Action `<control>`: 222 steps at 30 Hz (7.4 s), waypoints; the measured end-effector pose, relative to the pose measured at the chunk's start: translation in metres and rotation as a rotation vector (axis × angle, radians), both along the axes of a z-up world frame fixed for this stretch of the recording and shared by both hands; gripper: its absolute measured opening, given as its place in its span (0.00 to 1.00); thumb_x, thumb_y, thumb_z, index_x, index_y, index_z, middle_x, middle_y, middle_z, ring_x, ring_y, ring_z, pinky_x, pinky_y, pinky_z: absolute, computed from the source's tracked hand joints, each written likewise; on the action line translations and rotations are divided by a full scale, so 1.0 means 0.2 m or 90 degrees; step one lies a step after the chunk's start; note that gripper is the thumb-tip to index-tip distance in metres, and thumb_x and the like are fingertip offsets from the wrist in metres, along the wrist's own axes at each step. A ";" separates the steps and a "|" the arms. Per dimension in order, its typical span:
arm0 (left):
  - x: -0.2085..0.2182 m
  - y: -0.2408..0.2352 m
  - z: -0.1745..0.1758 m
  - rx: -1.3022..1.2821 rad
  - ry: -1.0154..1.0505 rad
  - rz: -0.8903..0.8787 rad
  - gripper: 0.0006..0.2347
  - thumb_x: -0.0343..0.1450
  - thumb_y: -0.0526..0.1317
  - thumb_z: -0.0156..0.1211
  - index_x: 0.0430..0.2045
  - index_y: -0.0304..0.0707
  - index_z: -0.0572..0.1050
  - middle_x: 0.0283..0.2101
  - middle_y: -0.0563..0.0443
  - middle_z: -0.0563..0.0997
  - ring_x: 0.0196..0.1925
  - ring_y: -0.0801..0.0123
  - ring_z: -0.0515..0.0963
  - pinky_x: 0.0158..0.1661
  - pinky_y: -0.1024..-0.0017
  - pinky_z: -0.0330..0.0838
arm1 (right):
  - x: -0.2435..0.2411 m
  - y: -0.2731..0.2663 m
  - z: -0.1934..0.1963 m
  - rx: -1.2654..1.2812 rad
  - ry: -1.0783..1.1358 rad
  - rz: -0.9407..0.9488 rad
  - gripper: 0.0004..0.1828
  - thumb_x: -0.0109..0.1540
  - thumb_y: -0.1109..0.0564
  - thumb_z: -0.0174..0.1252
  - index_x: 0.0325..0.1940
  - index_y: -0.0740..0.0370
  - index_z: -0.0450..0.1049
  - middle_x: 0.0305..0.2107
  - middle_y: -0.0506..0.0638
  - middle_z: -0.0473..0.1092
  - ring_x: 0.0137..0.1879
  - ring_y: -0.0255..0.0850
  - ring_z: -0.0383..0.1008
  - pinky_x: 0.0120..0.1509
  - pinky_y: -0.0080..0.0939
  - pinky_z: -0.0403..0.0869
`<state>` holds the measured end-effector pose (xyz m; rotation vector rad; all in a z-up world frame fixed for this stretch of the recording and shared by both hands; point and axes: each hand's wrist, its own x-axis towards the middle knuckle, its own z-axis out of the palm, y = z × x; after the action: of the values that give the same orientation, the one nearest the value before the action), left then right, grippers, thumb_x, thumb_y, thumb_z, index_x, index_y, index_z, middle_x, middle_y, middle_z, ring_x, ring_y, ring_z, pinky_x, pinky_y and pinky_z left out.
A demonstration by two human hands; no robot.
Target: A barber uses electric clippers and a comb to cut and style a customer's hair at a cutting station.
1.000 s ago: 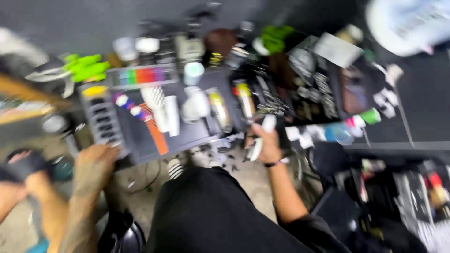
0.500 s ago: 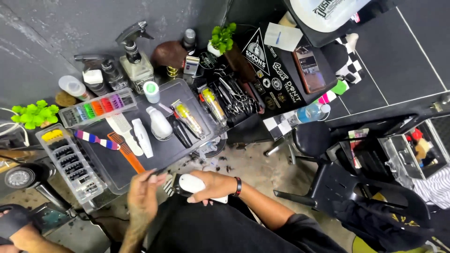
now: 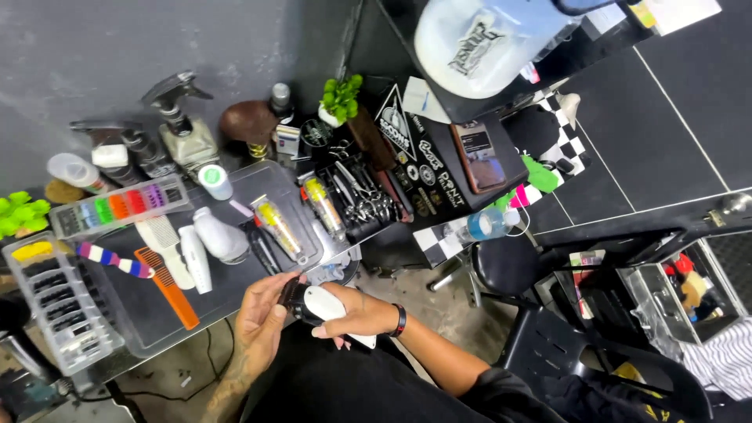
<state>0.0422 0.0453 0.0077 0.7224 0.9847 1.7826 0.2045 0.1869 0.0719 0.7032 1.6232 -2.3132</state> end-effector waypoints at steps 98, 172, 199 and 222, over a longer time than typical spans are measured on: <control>0.61 0.03 -0.40 -0.257 -0.371 0.299 0.19 0.71 0.42 0.57 0.55 0.38 0.64 0.42 0.39 0.77 0.27 0.58 0.76 0.19 0.70 0.69 | 0.89 1.83 -0.01 0.694 -0.033 -0.327 0.43 0.60 0.49 0.62 0.76 0.54 0.52 0.66 0.54 0.56 0.60 0.40 0.68 0.46 0.37 0.69; 0.62 0.12 -0.44 -0.290 -0.387 0.281 0.17 0.73 0.43 0.55 0.54 0.34 0.67 0.44 0.40 0.78 0.29 0.59 0.74 0.20 0.71 0.68 | 1.10 1.66 -0.07 0.638 0.199 -0.330 0.36 0.68 0.54 0.54 0.78 0.59 0.48 0.70 0.65 0.58 0.69 0.56 0.69 0.69 0.56 0.73; 0.62 0.11 -0.43 -0.267 -0.378 0.269 0.19 0.73 0.43 0.56 0.57 0.37 0.64 0.43 0.40 0.78 0.28 0.60 0.76 0.20 0.71 0.70 | 1.00 1.65 -0.10 0.608 0.052 -0.526 0.35 0.60 0.55 0.67 0.68 0.61 0.62 0.58 0.61 0.71 0.59 0.43 0.77 0.67 0.43 0.75; 0.62 0.09 -0.44 -0.268 -0.384 0.260 0.20 0.72 0.43 0.56 0.58 0.38 0.63 0.43 0.40 0.77 0.28 0.60 0.75 0.20 0.71 0.71 | 0.98 1.78 -0.09 0.634 0.019 -0.516 0.33 0.60 0.52 0.66 0.68 0.58 0.65 0.52 0.55 0.73 0.37 0.30 0.73 0.48 0.35 0.76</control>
<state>0.1660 0.0639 -0.0808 -0.2948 1.0711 1.8732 0.3996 0.5425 0.0547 1.7847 2.9021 -1.6953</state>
